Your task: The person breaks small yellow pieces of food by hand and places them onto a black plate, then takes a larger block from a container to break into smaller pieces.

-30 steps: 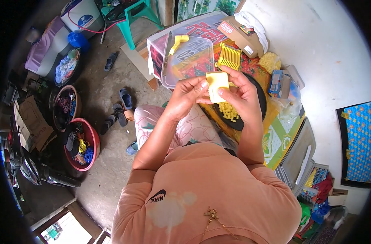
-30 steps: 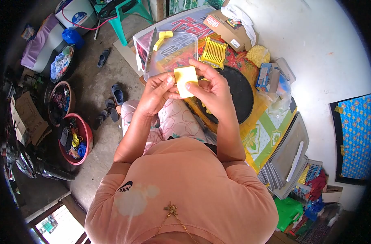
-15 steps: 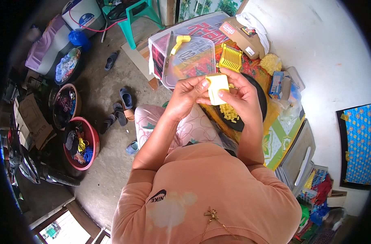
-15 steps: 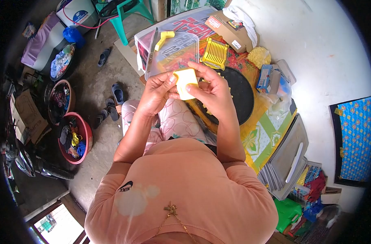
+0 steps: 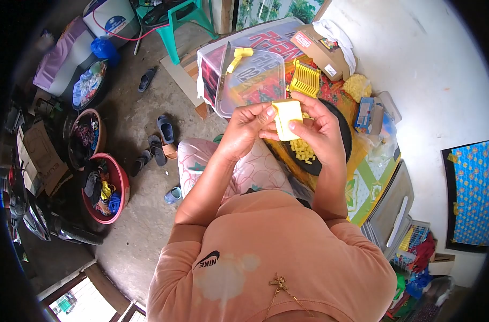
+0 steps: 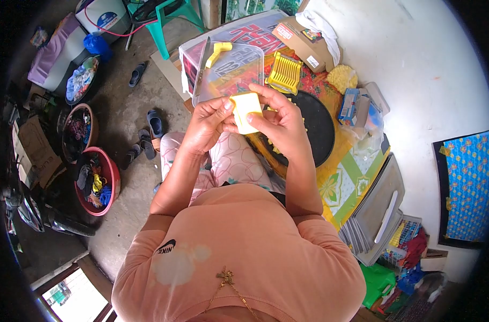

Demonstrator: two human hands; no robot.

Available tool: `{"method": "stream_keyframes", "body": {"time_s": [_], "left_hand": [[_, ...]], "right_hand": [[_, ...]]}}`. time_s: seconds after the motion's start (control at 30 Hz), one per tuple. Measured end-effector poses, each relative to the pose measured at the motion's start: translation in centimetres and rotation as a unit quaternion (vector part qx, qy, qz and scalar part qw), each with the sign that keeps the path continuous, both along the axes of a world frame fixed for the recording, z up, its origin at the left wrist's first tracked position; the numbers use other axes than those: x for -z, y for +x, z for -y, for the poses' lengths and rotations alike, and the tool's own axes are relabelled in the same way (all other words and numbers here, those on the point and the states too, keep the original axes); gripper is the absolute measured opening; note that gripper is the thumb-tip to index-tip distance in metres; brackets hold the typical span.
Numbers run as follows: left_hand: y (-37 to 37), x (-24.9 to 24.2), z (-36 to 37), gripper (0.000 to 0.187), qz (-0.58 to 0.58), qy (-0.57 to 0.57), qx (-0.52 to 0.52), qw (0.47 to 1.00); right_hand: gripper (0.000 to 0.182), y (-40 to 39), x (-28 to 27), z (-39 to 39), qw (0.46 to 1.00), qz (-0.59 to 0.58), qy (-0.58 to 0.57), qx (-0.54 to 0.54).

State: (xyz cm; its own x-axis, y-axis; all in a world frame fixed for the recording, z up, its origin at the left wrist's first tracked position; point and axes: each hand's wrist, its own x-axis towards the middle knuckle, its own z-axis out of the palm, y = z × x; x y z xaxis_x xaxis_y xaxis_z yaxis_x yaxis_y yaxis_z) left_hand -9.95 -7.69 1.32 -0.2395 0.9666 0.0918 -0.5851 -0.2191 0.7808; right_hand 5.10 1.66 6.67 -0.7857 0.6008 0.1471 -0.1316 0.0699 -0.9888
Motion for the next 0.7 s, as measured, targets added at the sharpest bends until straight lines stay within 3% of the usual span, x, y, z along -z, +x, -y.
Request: {"method": "stream_keyframes", "body": {"time_s": [0.7], "left_hand": [[0.08,-0.84,0.41,0.034,-0.005,-0.022,-0.027,0.999]], "right_hand": [[0.053,-0.39,0.23,0.46,1.000,0.004,0.001,-0.005]]}}
